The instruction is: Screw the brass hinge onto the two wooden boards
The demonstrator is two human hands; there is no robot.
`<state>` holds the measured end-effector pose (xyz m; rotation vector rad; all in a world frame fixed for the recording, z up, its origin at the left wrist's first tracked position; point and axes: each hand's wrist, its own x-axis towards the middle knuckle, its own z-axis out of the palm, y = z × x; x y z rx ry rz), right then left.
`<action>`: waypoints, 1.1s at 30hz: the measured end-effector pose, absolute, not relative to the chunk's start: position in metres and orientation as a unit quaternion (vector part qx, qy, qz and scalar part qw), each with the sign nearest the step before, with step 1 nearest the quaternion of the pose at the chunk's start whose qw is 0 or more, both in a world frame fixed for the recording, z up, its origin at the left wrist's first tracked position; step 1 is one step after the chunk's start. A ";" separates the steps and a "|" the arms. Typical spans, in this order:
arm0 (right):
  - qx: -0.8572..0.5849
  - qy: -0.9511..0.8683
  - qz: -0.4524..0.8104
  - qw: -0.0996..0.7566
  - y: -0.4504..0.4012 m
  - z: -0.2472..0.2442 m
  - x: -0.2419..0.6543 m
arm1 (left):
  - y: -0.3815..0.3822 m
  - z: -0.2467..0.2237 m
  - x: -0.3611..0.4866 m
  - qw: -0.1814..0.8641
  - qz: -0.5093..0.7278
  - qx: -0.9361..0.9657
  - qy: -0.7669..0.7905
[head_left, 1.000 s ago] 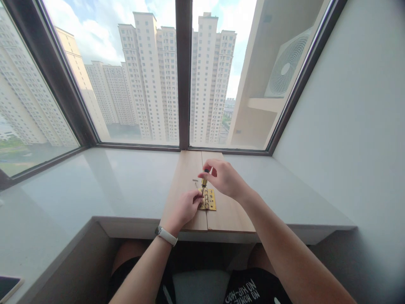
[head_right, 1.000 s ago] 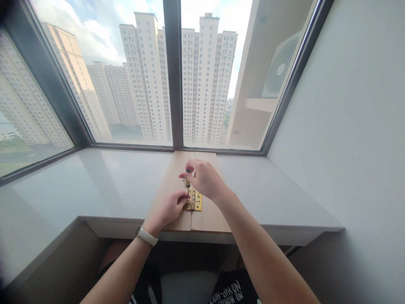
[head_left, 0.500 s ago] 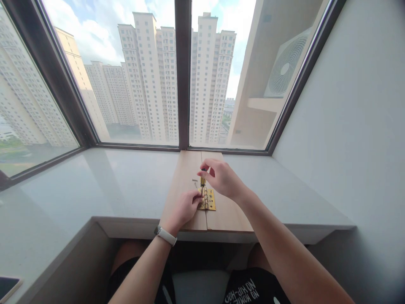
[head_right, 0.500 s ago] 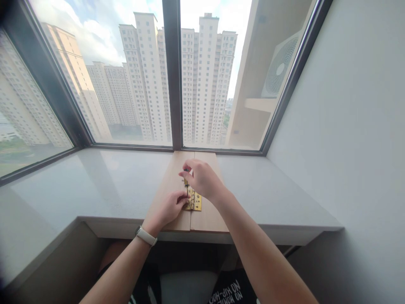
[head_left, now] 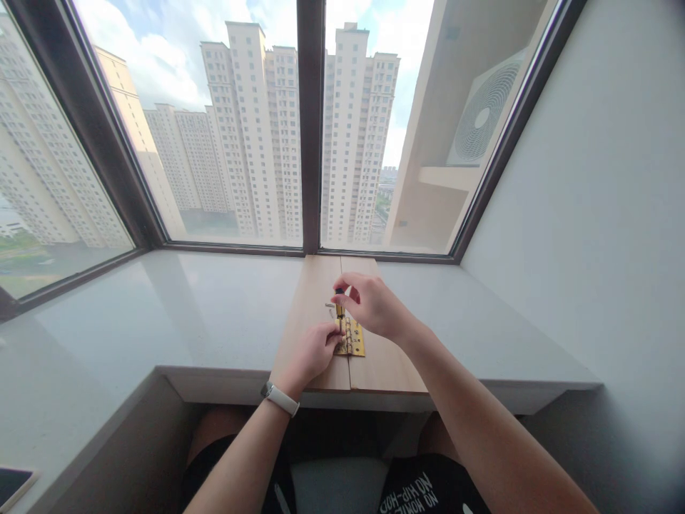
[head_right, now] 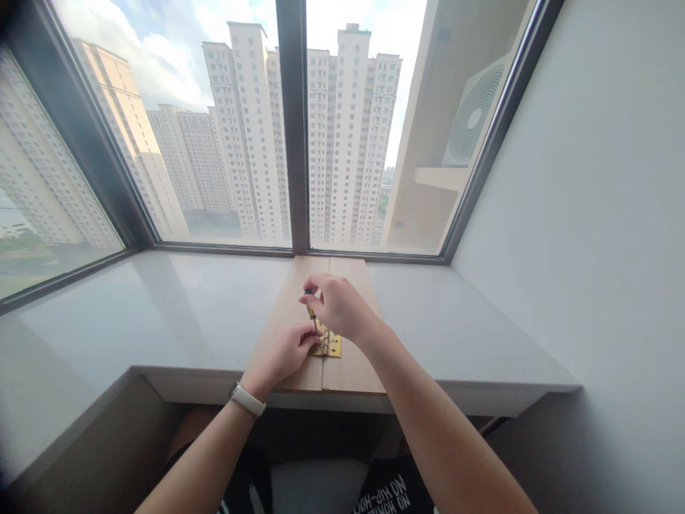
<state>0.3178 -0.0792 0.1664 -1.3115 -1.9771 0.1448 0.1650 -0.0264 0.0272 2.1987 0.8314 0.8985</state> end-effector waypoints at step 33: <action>-0.492 -0.765 0.196 0.367 -0.085 0.156 0.311 | -0.023 0.022 0.163 0.311 0.349 0.834 0.294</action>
